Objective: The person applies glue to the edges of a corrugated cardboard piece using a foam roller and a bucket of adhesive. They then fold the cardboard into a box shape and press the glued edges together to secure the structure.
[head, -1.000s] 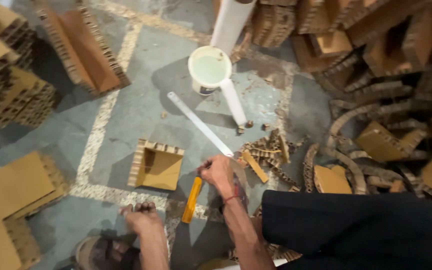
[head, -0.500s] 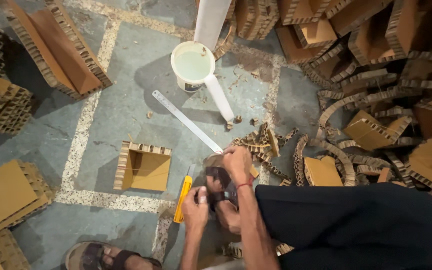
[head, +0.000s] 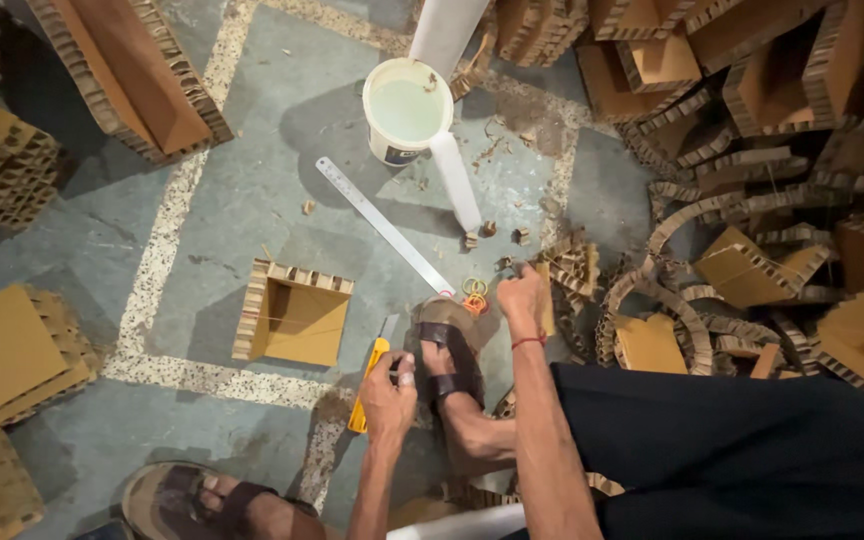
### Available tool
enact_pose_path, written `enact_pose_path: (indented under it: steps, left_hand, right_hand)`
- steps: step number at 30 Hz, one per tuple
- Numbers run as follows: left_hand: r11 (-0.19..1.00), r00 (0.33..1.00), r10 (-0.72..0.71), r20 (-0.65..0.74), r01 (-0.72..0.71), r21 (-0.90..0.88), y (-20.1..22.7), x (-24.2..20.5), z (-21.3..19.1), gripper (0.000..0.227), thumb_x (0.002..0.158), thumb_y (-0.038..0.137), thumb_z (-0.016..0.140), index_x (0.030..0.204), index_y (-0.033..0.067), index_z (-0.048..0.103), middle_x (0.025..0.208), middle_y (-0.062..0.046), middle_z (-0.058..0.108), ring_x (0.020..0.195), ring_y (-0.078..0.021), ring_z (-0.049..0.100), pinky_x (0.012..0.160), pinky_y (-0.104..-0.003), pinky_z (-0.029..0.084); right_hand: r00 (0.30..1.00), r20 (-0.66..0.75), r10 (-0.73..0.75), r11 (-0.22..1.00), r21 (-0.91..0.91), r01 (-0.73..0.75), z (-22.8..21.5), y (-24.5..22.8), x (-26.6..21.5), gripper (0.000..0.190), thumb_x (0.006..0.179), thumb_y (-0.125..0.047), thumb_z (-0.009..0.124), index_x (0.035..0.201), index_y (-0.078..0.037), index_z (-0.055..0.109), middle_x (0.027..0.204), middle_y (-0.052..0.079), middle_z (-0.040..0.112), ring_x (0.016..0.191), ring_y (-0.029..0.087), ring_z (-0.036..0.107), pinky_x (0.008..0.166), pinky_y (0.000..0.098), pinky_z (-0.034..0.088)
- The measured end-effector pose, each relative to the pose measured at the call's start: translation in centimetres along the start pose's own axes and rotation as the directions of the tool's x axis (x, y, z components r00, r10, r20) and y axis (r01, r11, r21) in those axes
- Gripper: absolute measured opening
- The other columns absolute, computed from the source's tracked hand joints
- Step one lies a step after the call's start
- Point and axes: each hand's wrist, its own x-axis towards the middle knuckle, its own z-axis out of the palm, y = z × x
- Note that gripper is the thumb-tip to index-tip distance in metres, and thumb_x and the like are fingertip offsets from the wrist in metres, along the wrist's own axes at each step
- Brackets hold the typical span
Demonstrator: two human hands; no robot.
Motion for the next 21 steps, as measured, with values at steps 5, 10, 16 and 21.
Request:
enact_pose_path:
  steps: [5,10,16,21]
  left_hand:
    - [0.997,0.998,0.064,0.001,-0.064,0.054,0.8,0.4,0.2,0.024,0.092,0.026,0.067,0.104,0.0059,0.074,0.083,-0.018,0.074,0.071,-0.0324,0.070,0.068,-0.044,0.054]
    - [0.998,0.998,0.064,0.008,-0.064,0.006,1.0,0.3,0.2,0.023,0.094,0.025,0.066,0.103,0.0050,0.072,0.084,-0.016,0.075,0.071,-0.0304,0.072,0.068,-0.042,0.056]
    - [1.000,1.000,0.025,0.013,-0.025,0.008,1.7,0.2,-0.5,0.025,0.094,0.027,0.066,0.104,0.0044,0.072,0.084,-0.018,0.075,0.074,-0.0309,0.074,0.069,-0.042,0.056]
    - [0.995,0.995,0.098,-0.016,-0.098,-0.023,2.6,0.4,-1.2,0.024,0.094,0.025,0.065,0.102,0.0030,0.071,0.084,-0.018,0.074,0.073,-0.0321,0.073,0.069,-0.043,0.056]
  right_hand:
    - [0.960,0.106,-0.257,0.966,0.056,0.253,0.4,-2.2,-0.3,0.021,0.076,-0.024,0.077,0.091,-0.010,0.082,0.084,0.017,0.076,0.080,0.033,0.075,0.079,0.0390,0.058]
    - [0.930,0.250,-0.270,0.961,0.003,0.278,1.0,-2.2,0.0,0.022,0.070,-0.027,0.083,0.086,-0.011,0.083,0.080,0.015,0.076,0.076,0.030,0.076,0.077,0.0374,0.060]
    - [0.883,0.232,-0.408,0.906,-0.019,0.423,3.6,0.4,0.9,0.016,0.074,-0.024,0.080,0.080,-0.009,0.080,0.080,0.015,0.075,0.079,0.032,0.074,0.077,0.0403,0.059]
    - [0.943,0.263,-0.204,0.979,0.058,0.196,3.3,1.5,2.9,0.026,0.075,-0.034,0.082,0.086,-0.011,0.081,0.078,0.010,0.077,0.075,0.023,0.075,0.075,0.0371,0.058]
